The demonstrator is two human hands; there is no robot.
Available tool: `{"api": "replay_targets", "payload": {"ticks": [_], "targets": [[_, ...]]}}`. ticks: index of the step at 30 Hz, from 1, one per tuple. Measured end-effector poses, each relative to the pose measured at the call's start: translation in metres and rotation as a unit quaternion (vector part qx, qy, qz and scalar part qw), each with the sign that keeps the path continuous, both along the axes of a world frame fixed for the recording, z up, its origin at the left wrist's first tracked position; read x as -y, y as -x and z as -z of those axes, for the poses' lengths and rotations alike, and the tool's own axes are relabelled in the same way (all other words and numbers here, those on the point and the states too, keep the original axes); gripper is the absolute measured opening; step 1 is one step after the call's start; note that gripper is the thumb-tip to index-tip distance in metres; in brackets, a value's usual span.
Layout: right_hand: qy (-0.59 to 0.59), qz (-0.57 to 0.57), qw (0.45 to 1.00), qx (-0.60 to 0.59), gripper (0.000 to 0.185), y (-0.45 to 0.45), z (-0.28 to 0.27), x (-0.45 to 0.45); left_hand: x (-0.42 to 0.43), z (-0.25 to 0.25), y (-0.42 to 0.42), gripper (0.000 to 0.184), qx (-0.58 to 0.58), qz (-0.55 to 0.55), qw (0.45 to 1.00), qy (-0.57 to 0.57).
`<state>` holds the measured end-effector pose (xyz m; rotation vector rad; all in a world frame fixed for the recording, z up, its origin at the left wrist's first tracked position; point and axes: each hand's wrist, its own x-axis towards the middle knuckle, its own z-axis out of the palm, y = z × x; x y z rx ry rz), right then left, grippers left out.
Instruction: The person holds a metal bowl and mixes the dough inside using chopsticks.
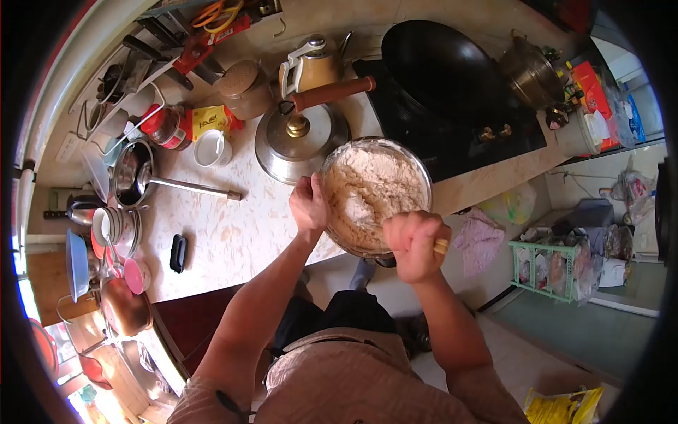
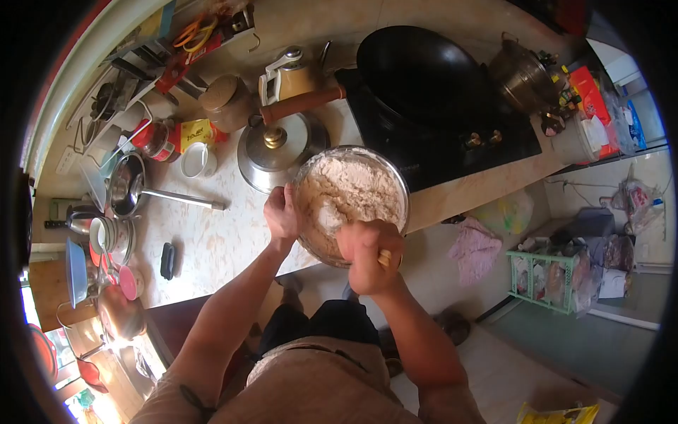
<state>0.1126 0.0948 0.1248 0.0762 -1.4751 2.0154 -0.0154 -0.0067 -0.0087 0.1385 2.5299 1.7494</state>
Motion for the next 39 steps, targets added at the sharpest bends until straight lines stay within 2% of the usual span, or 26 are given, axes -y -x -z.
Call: {"api": "replay_targets", "payload": {"ticks": [1, 2, 4, 7, 10, 11, 13, 15, 17, 18, 22, 23, 24, 25, 27, 28, 31, 32, 35, 36, 39], "targets": [[0.001, 0.001, 1.000, 0.000, 0.045, 0.001, 0.011, 0.002, 0.000, 0.000, 0.000, 0.040, -0.001, -0.002, 1.000, 0.000], [0.027, 0.010, 0.998, 0.052, 0.046, 0.003, 0.032, 0.003, -0.002, -0.001, 0.001, 0.040, -0.003, -0.002, 1.000, -0.001], [0.070, 0.016, 0.991, 0.109, 0.046, 0.006, 0.037, 0.003, -0.004, -0.004, -0.001, 0.040, 0.000, -0.007, 1.000, -0.003], [0.005, 0.021, 0.998, 0.056, 0.046, 0.004, 0.021, 0.005, -0.002, -0.006, -0.002, 0.039, 0.005, -0.008, 1.000, -0.001], [0.049, 0.031, 0.998, -0.008, 0.044, 0.010, 0.003, 0.003, -0.002, -0.008, -0.001, 0.038, 0.004, -0.005, 1.000, -0.008], [0.050, 0.032, 0.998, -0.008, 0.044, 0.009, 0.019, 0.004, -0.002, -0.009, 0.000, 0.038, 0.000, 0.001, 1.000, -0.013], [0.041, 0.009, 0.991, 0.125, 0.040, 0.010, 0.056, 0.006, -0.003, -0.014, -0.003, 0.038, 0.009, -0.001, 1.000, -0.020], [0.021, 0.006, 0.992, 0.120, 0.037, 0.014, 0.050, 0.005, -0.005, -0.017, 0.003, 0.038, 0.012, -0.013, 0.999, -0.028], [0.021, -0.001, 1.000, 0.024, 0.037, 0.013, 0.015, 0.009, -0.001, -0.008, 0.001, 0.038, -0.014, 0.006, 1.000, 0.015], [0.009, 0.001, 1.000, 0.013, 0.036, 0.011, 0.001, 0.007, -0.001, -0.007, 0.002, 0.037, -0.004, 0.010, 1.000, 0.006], [0.016, 0.026, 0.999, 0.017, 0.037, 0.012, 0.021, 0.008, -0.001, -0.013, 0.000, 0.038, 0.029, 0.000, 1.000, 0.001], [-0.025, 0.049, 0.996, 0.074, 0.038, 0.008, 0.046, 0.013, -0.001, -0.015, -0.002, 0.038, 0.036, -0.001, 0.999, -0.001], [-0.067, 0.071, 0.987, 0.129, 0.039, 0.013, 0.045, 0.017, -0.003, -0.016, -0.001, 0.039, 0.042, -0.003, 0.999, -0.005], [-0.069, 0.066, 0.988, 0.125, 0.039, 0.016, 0.041, 0.015, -0.005, -0.013, 0.003, 0.039, 0.038, -0.008, 0.999, -0.008], [0.028, 0.045, 0.999, 0.012, 0.040, 0.008, 0.021, 0.017, -0.001, -0.006, 0.002, 0.039, -0.008, 0.002, 1.000, 0.011], [0.049, 0.053, 0.997, -0.008, 0.040, 0.006, 0.013, 0.012, 0.000, -0.004, 0.002, 0.039, -0.008, 0.007, 1.000, 0.016], [0.027, 0.062, 0.997, -0.028, 0.037, 0.010, 0.017, 0.012, -0.002, -0.006, 0.000, 0.039, 0.025, -0.003, 1.000, -0.015], [-0.029, 0.064, 0.997, 0.038, 0.034, 0.010, 0.042, 0.013, -0.003, -0.007, 0.000, 0.039, 0.024, -0.002, 1.000, -0.016], [-0.049, 0.051, 0.994, 0.078, 0.032, 0.006, 0.050, 0.024, -0.004, -0.006, 0.004, 0.039, 0.030, -0.009, 0.999, -0.007], [-0.047, 0.050, 0.998, 0.013, 0.034, 0.009, 0.037, 0.025, -0.004, 0.003, 0.007, 0.039, 0.003, -0.008, 1.000, -0.006], [-0.023, 0.062, 0.998, -0.019, 0.036, 0.007, 0.004, 0.018, -0.001, 0.002, 0.002, 0.040, -0.013, -0.002, 1.000, -0.003]]}}
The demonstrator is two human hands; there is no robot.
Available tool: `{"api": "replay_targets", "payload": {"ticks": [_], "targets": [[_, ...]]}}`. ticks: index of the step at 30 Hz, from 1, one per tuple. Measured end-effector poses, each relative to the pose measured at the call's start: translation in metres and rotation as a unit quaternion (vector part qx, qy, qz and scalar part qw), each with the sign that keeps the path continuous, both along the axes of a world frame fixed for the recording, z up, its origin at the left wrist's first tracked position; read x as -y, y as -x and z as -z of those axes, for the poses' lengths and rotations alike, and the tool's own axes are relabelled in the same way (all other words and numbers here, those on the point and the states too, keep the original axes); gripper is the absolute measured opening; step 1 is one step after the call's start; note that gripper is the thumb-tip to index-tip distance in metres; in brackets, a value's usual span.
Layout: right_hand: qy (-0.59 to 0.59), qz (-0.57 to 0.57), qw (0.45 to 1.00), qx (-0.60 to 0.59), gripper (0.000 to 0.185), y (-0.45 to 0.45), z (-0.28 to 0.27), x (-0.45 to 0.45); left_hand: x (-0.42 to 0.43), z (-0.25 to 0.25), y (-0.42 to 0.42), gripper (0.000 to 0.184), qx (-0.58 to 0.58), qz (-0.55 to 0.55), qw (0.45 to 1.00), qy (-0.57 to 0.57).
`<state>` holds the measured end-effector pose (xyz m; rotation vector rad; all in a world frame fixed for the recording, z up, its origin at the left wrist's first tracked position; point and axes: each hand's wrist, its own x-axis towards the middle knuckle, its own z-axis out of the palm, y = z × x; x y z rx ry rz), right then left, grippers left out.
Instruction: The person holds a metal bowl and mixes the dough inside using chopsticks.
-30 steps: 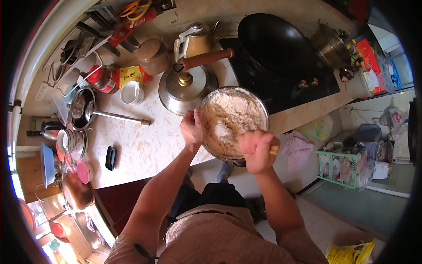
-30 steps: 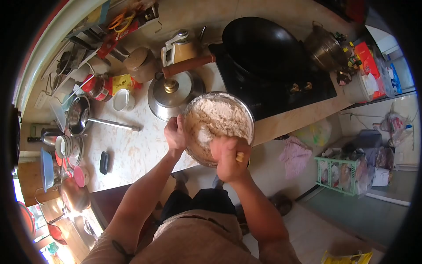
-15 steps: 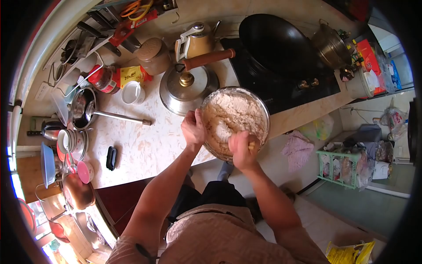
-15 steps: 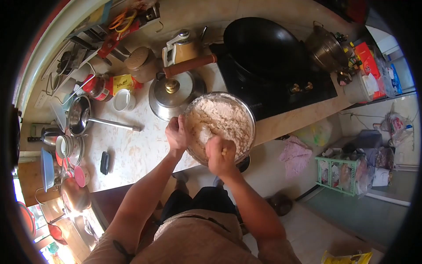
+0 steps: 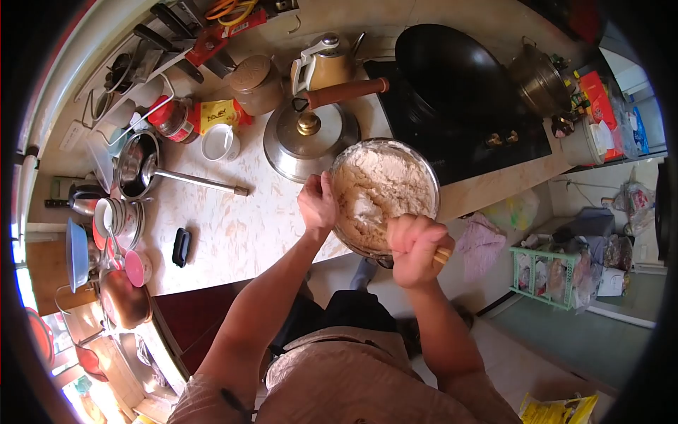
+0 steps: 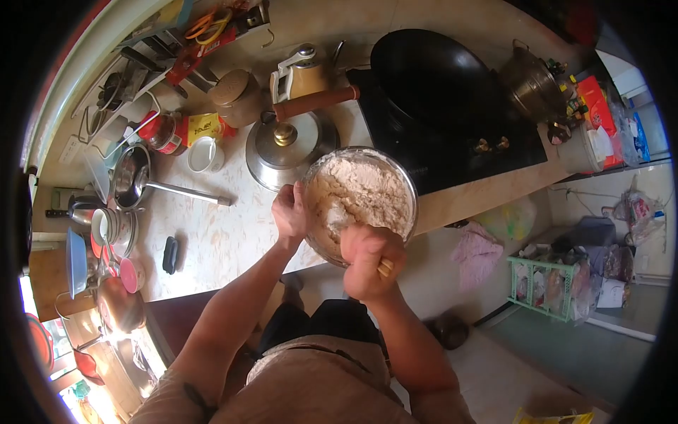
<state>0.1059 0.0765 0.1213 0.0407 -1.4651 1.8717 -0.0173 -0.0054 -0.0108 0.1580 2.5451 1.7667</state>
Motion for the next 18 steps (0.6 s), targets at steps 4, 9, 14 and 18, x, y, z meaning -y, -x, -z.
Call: {"api": "replay_targets", "payload": {"ticks": [4, 9, 14, 18], "targets": [[-0.027, 0.015, 0.996, 0.086, 0.036, 0.008, 0.057, 0.012, 0.000, -0.009, -0.001, 0.040, 0.035, -0.014, 0.999, 0.016], [-0.032, 0.026, 0.999, -0.008, 0.025, 0.001, 0.018, 0.014, 0.002, -0.005, -0.001, 0.040, -0.003, -0.014, 0.998, 0.062], [0.000, 0.030, 0.999, -0.018, 0.030, 0.008, 0.055, 0.019, 0.001, -0.008, -0.008, 0.037, 0.033, -0.035, 0.999, 0.019], [-0.068, 0.037, 0.995, 0.063, 0.037, 0.005, 0.043, 0.024, -0.001, -0.006, -0.012, 0.034, 0.015, -0.059, 0.998, -0.001]]}}
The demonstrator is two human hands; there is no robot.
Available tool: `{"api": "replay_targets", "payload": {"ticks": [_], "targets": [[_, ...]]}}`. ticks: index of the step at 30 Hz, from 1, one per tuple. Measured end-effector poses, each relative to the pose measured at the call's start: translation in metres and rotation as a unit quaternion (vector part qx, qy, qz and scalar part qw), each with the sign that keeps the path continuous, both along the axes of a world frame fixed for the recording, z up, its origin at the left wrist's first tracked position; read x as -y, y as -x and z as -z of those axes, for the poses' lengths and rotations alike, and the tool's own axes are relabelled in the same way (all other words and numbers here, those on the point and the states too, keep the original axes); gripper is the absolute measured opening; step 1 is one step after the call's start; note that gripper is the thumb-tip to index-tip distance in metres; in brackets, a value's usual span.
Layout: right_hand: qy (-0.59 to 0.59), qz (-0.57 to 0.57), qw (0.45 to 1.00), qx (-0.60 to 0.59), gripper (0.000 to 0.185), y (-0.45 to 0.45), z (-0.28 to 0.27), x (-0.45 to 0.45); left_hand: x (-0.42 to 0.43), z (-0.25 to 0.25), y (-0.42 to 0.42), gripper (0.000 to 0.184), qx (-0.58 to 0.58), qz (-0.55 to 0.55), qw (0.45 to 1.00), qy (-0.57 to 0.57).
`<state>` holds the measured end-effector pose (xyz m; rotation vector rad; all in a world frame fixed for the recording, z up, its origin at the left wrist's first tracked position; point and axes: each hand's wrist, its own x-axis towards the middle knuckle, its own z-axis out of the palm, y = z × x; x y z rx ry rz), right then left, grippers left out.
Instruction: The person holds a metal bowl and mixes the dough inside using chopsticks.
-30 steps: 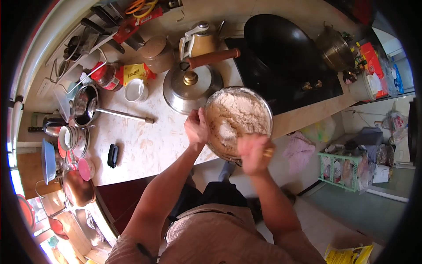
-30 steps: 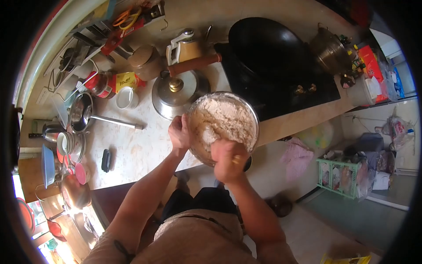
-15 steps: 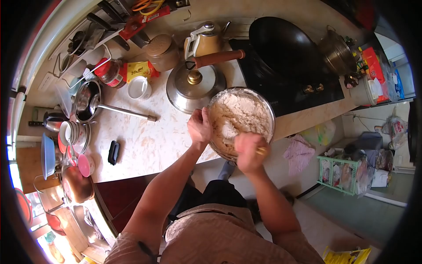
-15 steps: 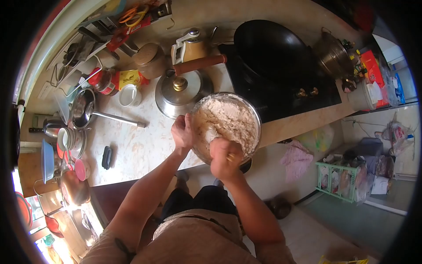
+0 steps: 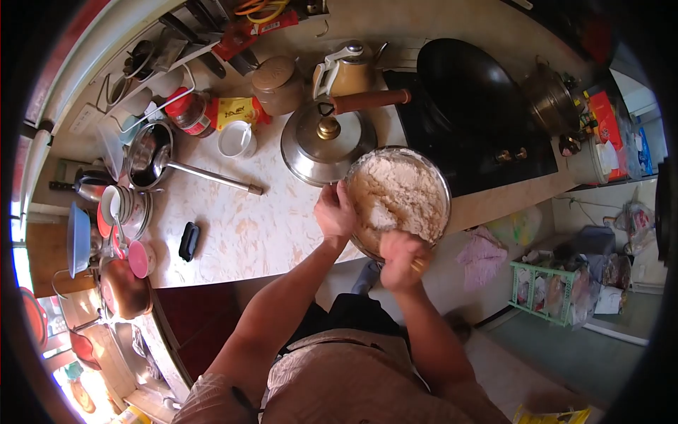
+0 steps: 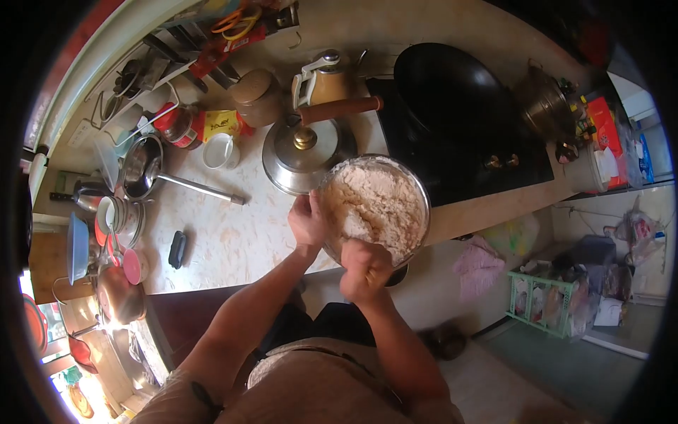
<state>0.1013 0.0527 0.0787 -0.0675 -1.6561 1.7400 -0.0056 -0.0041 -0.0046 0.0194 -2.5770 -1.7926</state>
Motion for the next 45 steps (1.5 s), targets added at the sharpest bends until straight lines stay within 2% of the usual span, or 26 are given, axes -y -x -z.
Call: {"api": "replay_targets", "payload": {"ticks": [2, 3, 8, 10, 11, 13, 15, 17, 19, 21, 24, 25, 28, 30, 32, 34, 35, 36, 37, 38, 40, 42, 45], "targets": [[0.016, 0.000, 0.996, -0.083, 0.038, -0.002, -0.022, -0.002, 0.001, -0.004, -0.002, 0.034, 0.024, 0.000, 1.000, 0.012], [0.024, 0.019, 0.996, -0.081, 0.039, 0.000, -0.028, -0.002, 0.001, -0.005, -0.002, 0.033, 0.045, 0.002, 0.999, 0.023], [-0.074, 0.025, 0.997, -0.028, 0.031, 0.006, 0.019, 0.004, 0.002, -0.007, -0.001, 0.034, 0.035, 0.010, 0.999, 0.009], [-0.120, 0.077, 0.984, -0.108, 0.027, 0.009, 0.004, 0.011, 0.001, -0.011, 0.000, 0.034, 0.043, 0.018, 0.999, 0.014], [-0.066, 0.051, 0.988, -0.133, 0.025, 0.005, -0.010, 0.011, -0.001, -0.010, 0.000, 0.034, 0.031, 0.008, 0.999, -0.007], [-0.094, 0.052, 0.989, -0.104, 0.024, 0.005, -0.004, 0.006, 0.001, -0.003, -0.003, 0.034, 0.027, -0.004, 0.999, -0.025], [-0.123, 0.060, 0.989, -0.060, 0.026, 0.009, 0.022, 0.007, 0.002, 0.002, 0.000, 0.034, 0.006, 0.007, 0.999, 0.045], [-0.194, 0.072, 0.978, -0.009, 0.028, 0.006, 0.034, 0.012, 0.002, -0.007, -0.002, 0.035, 0.016, 0.009, 1.000, 0.020], [-0.227, 0.082, 0.970, -0.006, 0.028, 0.008, 0.014, 0.018, 0.002, -0.009, -0.001, 0.035, 0.027, 0.012, 1.000, -0.004], [-0.151, 0.059, 0.984, -0.076, 0.023, 0.006, -0.017, 0.022, 0.002, -0.001, -0.001, 0.036, 0.040, 0.016, 0.999, -0.029], [-0.218, 0.077, 0.967, -0.107, 0.022, 0.021, 0.000, 0.019, -0.001, 0.009, -0.001, 0.036, -0.021, 0.000, 0.998, -0.066], [-0.223, 0.077, 0.971, -0.045, 0.022, 0.022, 0.012, 0.020, 0.000, 0.009, 0.000, 0.036, -0.022, 0.006, 0.997, -0.068], [-0.260, 0.086, 0.962, 0.007, 0.024, 0.021, 0.014, 0.022, 0.001, 0.006, -0.001, 0.035, -0.001, 0.030, 0.999, -0.041], [-0.281, 0.093, 0.955, -0.021, 0.023, 0.017, -0.006, 0.019, -0.001, 0.004, 0.000, 0.034, -0.035, 0.017, 0.997, -0.062], [-0.193, 0.048, 0.975, -0.094, 0.024, 0.013, -0.021, 0.019, 0.001, 0.005, -0.003, 0.032, -0.011, 0.030, 0.999, -0.035], [-0.194, 0.086, 0.973, -0.086, 0.026, 0.020, 0.006, 0.016, -0.002, -0.007, -0.002, 0.031, -0.001, 0.023, 0.998, -0.050], [-0.207, 0.076, 0.974, -0.046, 0.025, 0.022, 0.025, 0.015, 0.001, -0.007, 0.000, 0.029, 0.009, 0.038, 0.999, -0.012], [-0.218, 0.066, 0.974, -0.006, 0.025, 0.027, 0.024, 0.016, 0.001, -0.008, -0.001, 0.029, 0.008, 0.038, 0.999, -0.012], [-0.163, 0.088, 0.982, -0.030, 0.029, 0.030, 0.022, 0.018, 0.001, -0.008, -0.001, 0.029, 0.001, 0.038, 0.999, -0.011], [-0.163, 0.086, 0.982, -0.032, 0.029, 0.030, 0.019, 0.015, 0.000, -0.007, 0.000, 0.029, -0.005, 0.036, 0.999, -0.011], [0.011, 0.056, 0.994, -0.093, 0.037, 0.026, -0.013, -0.004, 0.000, -0.005, 0.000, 0.030, 0.002, 0.035, 0.998, -0.048], [0.125, 0.021, 0.986, -0.111, 0.045, 0.027, -0.042, -0.026, -0.001, -0.002, -0.002, 0.031, 0.009, 0.032, 0.996, -0.085], [0.143, -0.036, 0.988, -0.050, 0.048, 0.033, -0.062, -0.052, -0.002, 0.003, 0.001, 0.032, -0.017, 0.022, 0.995, -0.093]]}}
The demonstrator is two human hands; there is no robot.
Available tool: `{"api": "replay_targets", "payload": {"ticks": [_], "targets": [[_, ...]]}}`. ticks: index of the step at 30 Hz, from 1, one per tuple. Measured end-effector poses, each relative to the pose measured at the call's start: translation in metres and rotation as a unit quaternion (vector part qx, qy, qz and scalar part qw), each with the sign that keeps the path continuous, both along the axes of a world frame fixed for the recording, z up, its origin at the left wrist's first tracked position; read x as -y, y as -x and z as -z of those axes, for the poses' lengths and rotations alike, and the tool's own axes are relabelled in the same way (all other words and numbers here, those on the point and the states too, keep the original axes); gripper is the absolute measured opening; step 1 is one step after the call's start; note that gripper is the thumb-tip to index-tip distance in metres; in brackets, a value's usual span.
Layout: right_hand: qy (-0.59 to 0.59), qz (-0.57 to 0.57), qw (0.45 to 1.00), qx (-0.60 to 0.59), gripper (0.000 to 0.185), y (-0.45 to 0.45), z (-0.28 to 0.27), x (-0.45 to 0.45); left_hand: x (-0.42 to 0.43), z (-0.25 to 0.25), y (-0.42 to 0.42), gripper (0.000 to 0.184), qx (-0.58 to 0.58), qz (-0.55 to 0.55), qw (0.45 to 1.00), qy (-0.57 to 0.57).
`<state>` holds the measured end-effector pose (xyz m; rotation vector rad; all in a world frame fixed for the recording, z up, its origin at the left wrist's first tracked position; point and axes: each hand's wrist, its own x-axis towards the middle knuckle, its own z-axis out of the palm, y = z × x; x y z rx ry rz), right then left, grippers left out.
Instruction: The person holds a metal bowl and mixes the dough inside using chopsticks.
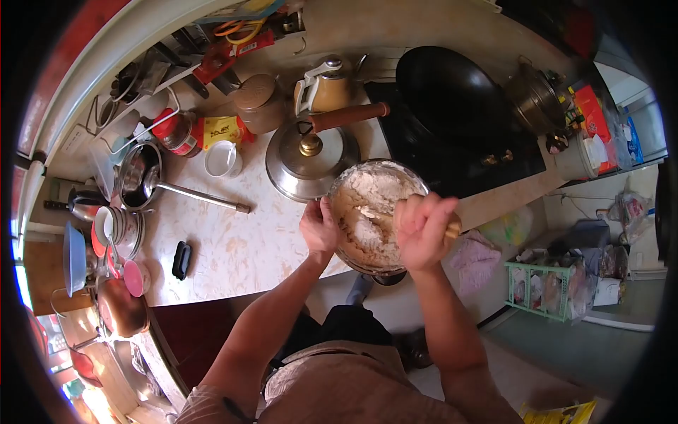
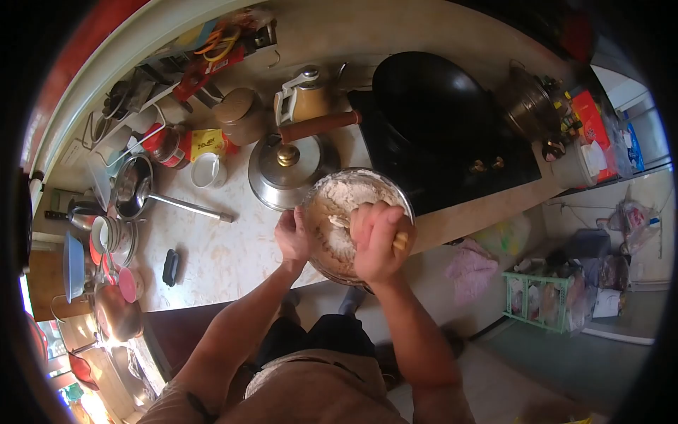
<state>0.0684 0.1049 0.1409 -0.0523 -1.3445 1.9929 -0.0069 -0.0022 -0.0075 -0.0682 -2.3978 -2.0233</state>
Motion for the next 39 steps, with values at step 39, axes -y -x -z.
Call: {"api": "replay_targets", "payload": {"ticks": [39], "targets": [[-0.007, 0.095, 0.976, 0.197, 0.051, 0.035, 0.046, -0.033, -0.002, -0.008, 0.000, 0.031, -0.029, 0.008, 0.999, 0.021]]}}
